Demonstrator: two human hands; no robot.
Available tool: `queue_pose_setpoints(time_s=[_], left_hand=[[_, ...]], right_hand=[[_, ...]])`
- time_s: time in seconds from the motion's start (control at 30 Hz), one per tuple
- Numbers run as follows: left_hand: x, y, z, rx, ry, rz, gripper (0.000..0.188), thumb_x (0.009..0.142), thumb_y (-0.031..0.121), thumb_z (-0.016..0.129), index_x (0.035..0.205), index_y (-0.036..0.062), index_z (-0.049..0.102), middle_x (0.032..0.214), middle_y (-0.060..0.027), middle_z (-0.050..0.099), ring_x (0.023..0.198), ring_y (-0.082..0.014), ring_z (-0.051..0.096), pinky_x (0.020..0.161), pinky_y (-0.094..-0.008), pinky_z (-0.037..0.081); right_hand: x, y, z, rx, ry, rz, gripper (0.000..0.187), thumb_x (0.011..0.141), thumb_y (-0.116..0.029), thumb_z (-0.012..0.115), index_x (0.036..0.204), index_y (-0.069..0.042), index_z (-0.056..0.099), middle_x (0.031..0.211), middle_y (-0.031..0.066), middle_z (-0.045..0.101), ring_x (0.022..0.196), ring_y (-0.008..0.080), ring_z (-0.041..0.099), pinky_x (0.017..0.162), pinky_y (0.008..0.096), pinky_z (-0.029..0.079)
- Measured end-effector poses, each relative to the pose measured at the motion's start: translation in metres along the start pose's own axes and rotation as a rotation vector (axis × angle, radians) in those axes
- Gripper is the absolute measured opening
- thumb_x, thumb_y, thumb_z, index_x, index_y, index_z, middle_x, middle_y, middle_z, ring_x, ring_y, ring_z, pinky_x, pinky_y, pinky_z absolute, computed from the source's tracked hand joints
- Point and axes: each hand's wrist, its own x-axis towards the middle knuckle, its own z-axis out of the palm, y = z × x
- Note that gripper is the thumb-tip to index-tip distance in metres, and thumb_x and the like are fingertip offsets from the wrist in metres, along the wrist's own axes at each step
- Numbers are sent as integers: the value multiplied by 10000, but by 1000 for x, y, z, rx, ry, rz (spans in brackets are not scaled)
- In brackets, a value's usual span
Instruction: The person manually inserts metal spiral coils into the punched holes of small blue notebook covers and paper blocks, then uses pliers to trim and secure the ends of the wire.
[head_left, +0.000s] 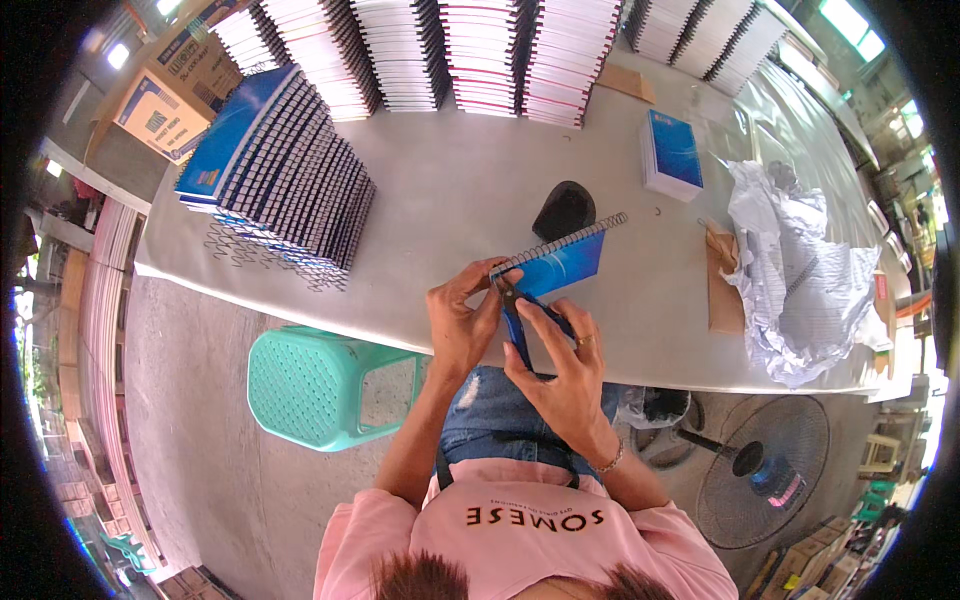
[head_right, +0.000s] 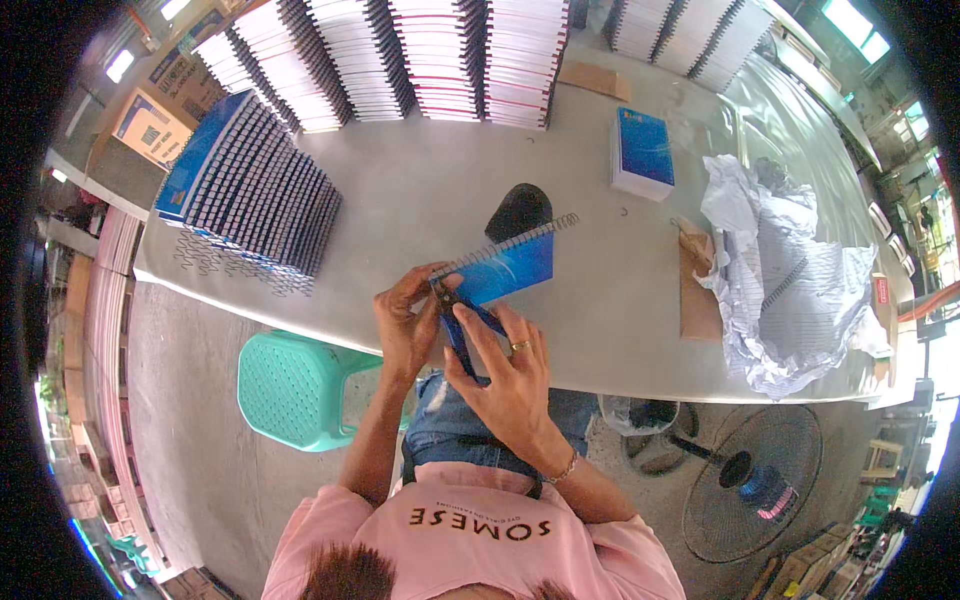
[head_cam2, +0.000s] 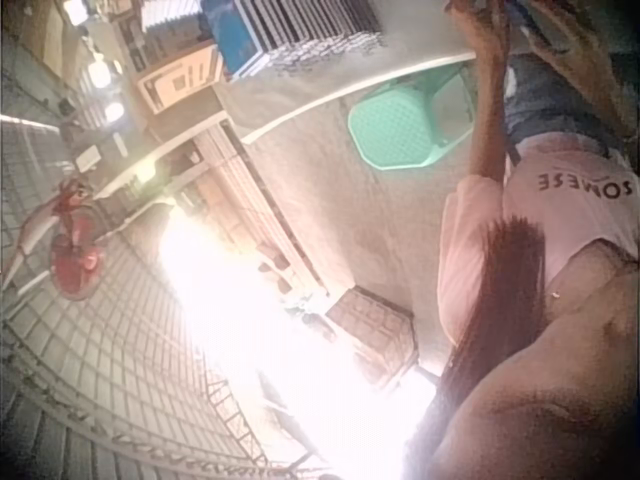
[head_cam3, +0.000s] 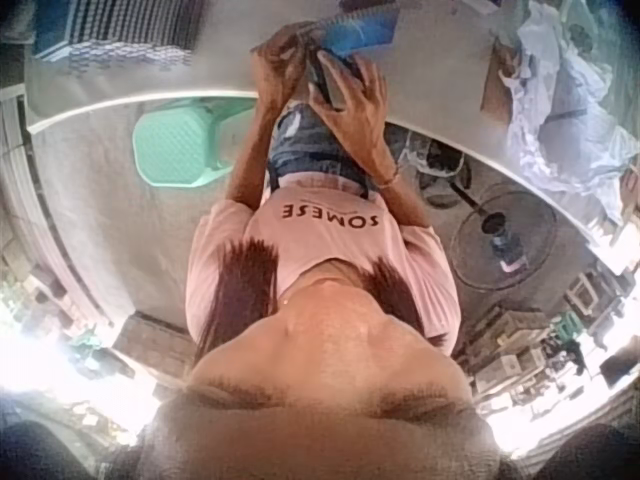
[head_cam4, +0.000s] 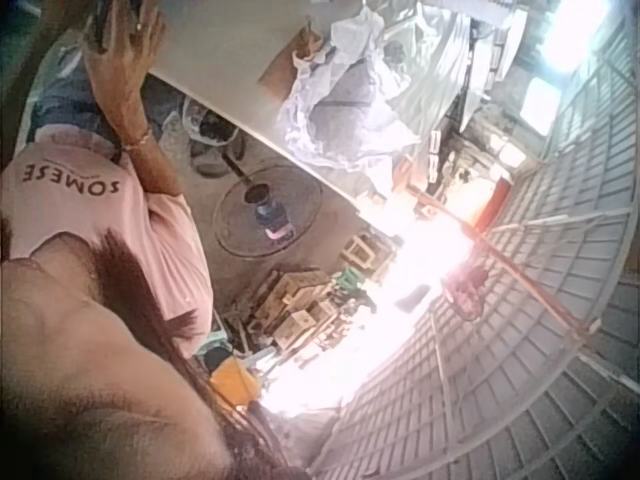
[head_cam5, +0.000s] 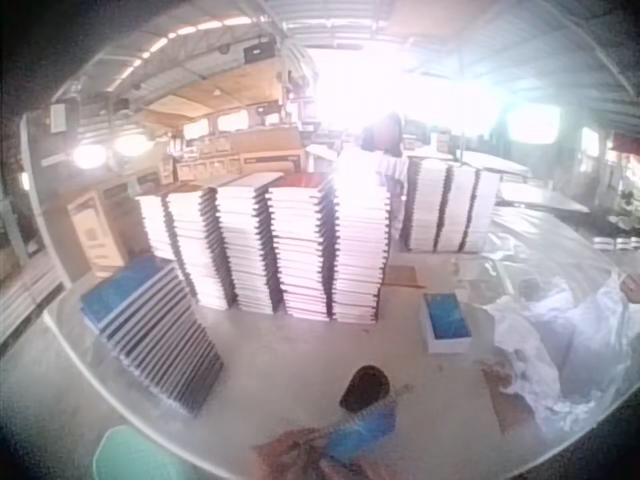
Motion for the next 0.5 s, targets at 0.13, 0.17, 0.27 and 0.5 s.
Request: queue_pose_setpoints(time_s=[0.13, 0.17, 0.27, 0.5], left_hand=[[0, -2, 1, 78, 25, 72, 197, 833, 3, 649, 1014, 15, 723, 898, -119, 739, 871, -187, 727, 719, -289, 542], [0, 0, 1, 104, 24, 81, 212, 825, -14, 639, 1021, 11, 718, 906, -110, 739, 862, -178, 719, 737, -288, 542], [-2, 4, 3, 175, 27, 102, 253, 805, -50, 620, 1035, 10, 707, 926, -100, 737, 846, -166, 706, 773, -291, 543], [-9, 11, 4, 258, 23, 159, 241, 814, -13, 653, 1043, 43, 703, 891, -121, 726, 795, -182, 709, 735, -319, 555]], right_hand=[[-2, 2, 0, 43, -9, 16, 508, 722, -129, 773, 1217, -138, 657, 1107, 114, 570, 909, 290, 592, 779, 398, 505], [-2, 2, 0, 49, -15, 22, 506, 716, -116, 773, 1209, -139, 664, 1094, 112, 574, 890, 290, 595, 772, 394, 509], [-1, 3, -3, 81, -59, 41, 483, 770, -163, 747, 1234, -112, 625, 1048, 121, 593, 828, 278, 606, 751, 379, 512], [32, 9, -37, 1552, -589, 929, 440, 960, -309, 541, 1287, -38, 426, 943, 131, 602, 786, 250, 644, 705, 351, 524]])
